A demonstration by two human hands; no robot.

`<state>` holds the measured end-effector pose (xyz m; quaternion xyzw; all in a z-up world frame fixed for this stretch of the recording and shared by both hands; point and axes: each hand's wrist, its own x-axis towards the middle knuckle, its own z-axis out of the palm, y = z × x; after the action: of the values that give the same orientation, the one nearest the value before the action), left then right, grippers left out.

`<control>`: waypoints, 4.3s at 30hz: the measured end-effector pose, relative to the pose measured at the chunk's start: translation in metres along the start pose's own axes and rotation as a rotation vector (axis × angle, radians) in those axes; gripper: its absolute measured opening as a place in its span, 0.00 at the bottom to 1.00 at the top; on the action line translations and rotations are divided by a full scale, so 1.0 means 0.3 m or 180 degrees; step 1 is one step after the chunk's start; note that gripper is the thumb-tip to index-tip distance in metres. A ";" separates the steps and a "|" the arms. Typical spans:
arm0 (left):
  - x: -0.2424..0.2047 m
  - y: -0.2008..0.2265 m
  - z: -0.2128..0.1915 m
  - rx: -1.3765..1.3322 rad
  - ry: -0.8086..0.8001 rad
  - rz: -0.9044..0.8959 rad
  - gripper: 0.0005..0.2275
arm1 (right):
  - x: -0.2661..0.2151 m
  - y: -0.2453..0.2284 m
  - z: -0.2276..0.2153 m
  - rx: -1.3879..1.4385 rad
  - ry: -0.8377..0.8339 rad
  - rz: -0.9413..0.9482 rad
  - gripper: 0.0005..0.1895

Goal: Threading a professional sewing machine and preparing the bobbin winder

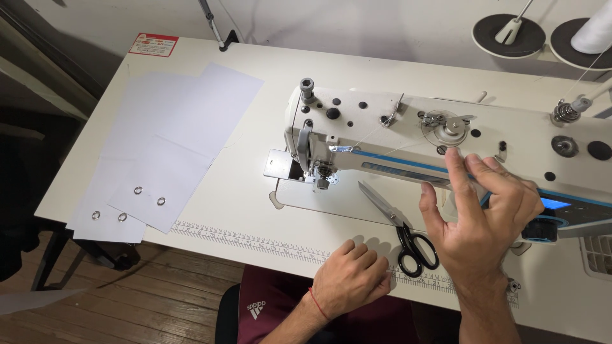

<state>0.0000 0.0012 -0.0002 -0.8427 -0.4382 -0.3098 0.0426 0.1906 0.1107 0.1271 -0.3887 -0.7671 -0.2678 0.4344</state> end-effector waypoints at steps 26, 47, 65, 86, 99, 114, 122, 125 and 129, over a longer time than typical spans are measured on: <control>0.041 0.000 -0.047 -0.0587 0.0248 -0.0046 0.08 | 0.040 -0.020 -0.015 -0.0422 -0.0159 0.0169 0.29; 0.324 -0.490 -0.429 -0.1169 0.2406 -0.0526 0.25 | 0.035 -0.029 -0.022 -0.0403 -0.0169 0.0293 0.33; 0.401 -0.607 -0.306 -0.2746 0.2411 -0.0554 0.25 | 0.024 -0.012 0.003 -0.0498 -0.0153 0.0232 0.32; 0.645 -0.189 -0.484 0.0838 0.0977 -0.0010 0.13 | 0.007 -0.005 -0.002 -0.0440 -0.0221 0.0208 0.36; 0.727 -0.109 -0.430 0.1378 0.1077 -0.0196 0.10 | 0.029 -0.009 -0.018 -0.0388 -0.0153 0.0270 0.31; 0.723 -0.094 -0.417 0.1485 0.1281 -0.0218 0.10 | 0.025 -0.012 -0.021 -0.0493 -0.0206 0.0280 0.31; 0.722 -0.090 -0.424 0.1495 0.1345 -0.0146 0.11 | 0.026 -0.012 -0.025 -0.0465 -0.0215 0.0273 0.32; 0.721 -0.087 -0.424 0.1506 0.1324 -0.0152 0.11 | 0.024 -0.013 -0.027 -0.0472 -0.0225 0.0288 0.31; 0.726 -0.089 -0.422 0.1604 0.1404 -0.0125 0.12 | 0.024 -0.009 -0.024 -0.0463 -0.0209 0.0264 0.32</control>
<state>0.0105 0.1293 0.2181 -0.7098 -0.4973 -0.3674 0.3375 0.1894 0.1064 0.1365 -0.4593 -0.7426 -0.2917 0.3904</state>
